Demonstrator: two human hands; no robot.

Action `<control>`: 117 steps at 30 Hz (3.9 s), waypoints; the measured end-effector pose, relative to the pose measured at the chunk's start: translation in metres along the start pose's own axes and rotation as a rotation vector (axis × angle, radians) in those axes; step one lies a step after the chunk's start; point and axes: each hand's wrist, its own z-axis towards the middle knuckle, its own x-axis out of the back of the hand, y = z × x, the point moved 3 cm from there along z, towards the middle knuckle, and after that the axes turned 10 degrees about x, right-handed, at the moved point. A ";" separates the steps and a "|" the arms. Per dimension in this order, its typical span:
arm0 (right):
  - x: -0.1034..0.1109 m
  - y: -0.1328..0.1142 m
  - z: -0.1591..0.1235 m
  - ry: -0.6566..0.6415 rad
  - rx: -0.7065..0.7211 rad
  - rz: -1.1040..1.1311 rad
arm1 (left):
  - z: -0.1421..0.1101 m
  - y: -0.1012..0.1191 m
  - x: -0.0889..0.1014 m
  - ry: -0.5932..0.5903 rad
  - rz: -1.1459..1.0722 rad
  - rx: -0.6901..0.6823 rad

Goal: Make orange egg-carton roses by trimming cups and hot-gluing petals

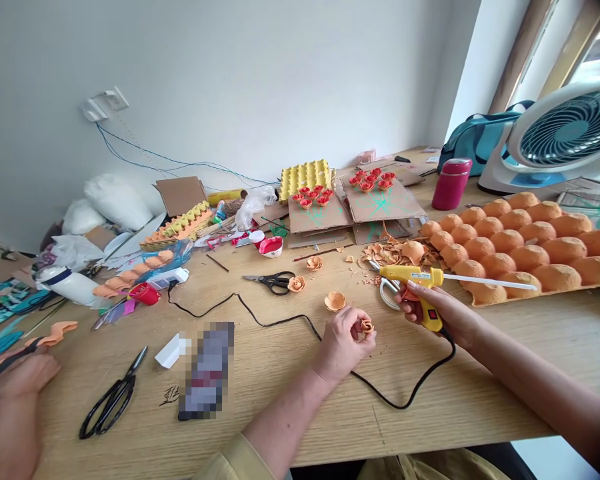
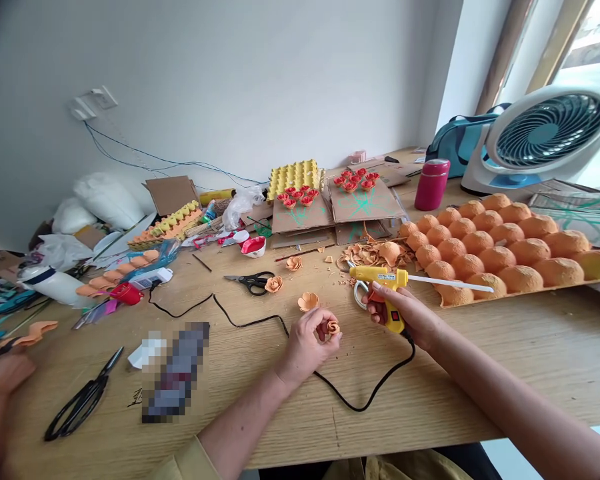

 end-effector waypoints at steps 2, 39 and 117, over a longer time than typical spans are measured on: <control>-0.001 0.000 -0.001 -0.022 -0.010 -0.005 | 0.000 0.000 -0.001 -0.011 -0.006 -0.001; -0.022 0.001 -0.024 -0.182 -0.151 0.072 | 0.003 0.002 -0.008 -0.001 0.216 -0.037; -0.014 -0.011 -0.021 -0.227 0.000 0.027 | 0.015 0.001 -0.008 0.125 0.105 -0.095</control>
